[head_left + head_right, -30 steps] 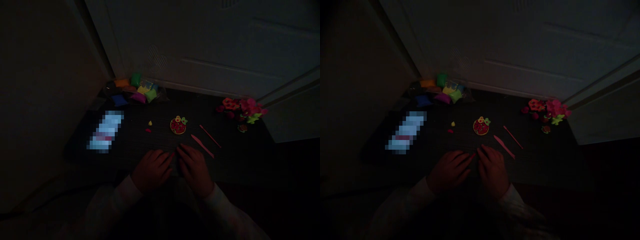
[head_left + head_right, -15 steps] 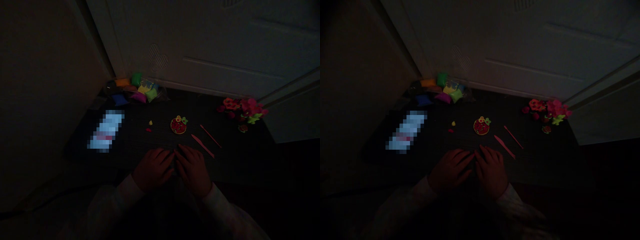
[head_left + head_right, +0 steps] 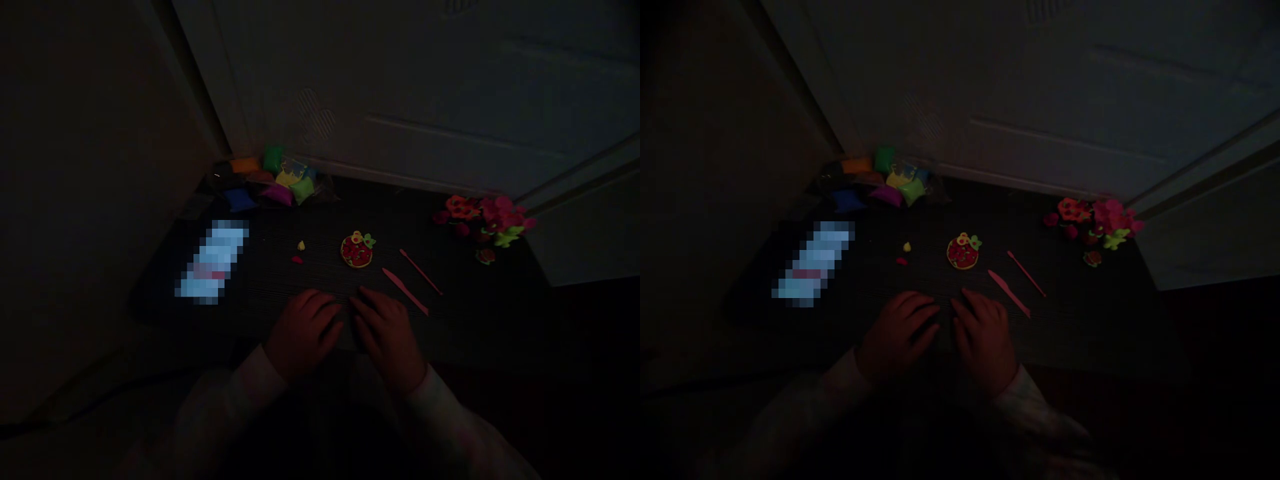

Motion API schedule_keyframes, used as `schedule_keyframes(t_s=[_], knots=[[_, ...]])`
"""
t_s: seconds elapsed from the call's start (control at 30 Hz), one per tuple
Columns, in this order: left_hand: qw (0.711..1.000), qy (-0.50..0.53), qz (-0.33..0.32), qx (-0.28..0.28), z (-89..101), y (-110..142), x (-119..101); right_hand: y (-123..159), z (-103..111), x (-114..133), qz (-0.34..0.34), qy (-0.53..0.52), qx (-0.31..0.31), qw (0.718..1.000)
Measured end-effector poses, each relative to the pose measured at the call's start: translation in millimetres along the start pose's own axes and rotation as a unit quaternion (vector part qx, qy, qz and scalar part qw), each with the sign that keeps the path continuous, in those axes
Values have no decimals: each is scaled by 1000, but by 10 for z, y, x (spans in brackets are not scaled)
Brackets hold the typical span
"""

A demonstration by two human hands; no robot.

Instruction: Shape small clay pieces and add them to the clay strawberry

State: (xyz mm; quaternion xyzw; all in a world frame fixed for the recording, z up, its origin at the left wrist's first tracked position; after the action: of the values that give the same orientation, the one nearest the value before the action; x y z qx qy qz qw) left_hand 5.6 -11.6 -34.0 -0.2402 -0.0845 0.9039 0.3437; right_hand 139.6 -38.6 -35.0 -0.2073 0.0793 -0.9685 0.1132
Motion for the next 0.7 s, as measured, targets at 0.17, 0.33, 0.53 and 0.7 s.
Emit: schedule_keyframes(t_s=[0.17,0.33,0.53,0.7], knots=[[999,33,38,10,-13,-67,30,-42,12,-80,16,-36,-3,999],[998,41,45,20,-49,-131,-22,-85,33,-106,31,-45,7,998],[997,43,62,24,-90,-197,-30,-134,35,-122,40,-57,20,997],[994,77,74,23,-77,-201,-6,-192,29,-157,34,-77,27,996]])
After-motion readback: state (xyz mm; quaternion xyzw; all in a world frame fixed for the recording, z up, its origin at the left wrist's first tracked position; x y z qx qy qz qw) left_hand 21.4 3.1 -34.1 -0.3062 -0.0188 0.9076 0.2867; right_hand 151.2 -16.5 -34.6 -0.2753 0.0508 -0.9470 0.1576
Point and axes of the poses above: each hand's wrist, its own y-axis away from the middle knuckle, its own z-axis out of the back of the hand, x = y × z, the point moved 5 cm from there along -y, towards the middle knuckle, and after that the axes turned 4 degrees about -y, right-handed, at the moved point
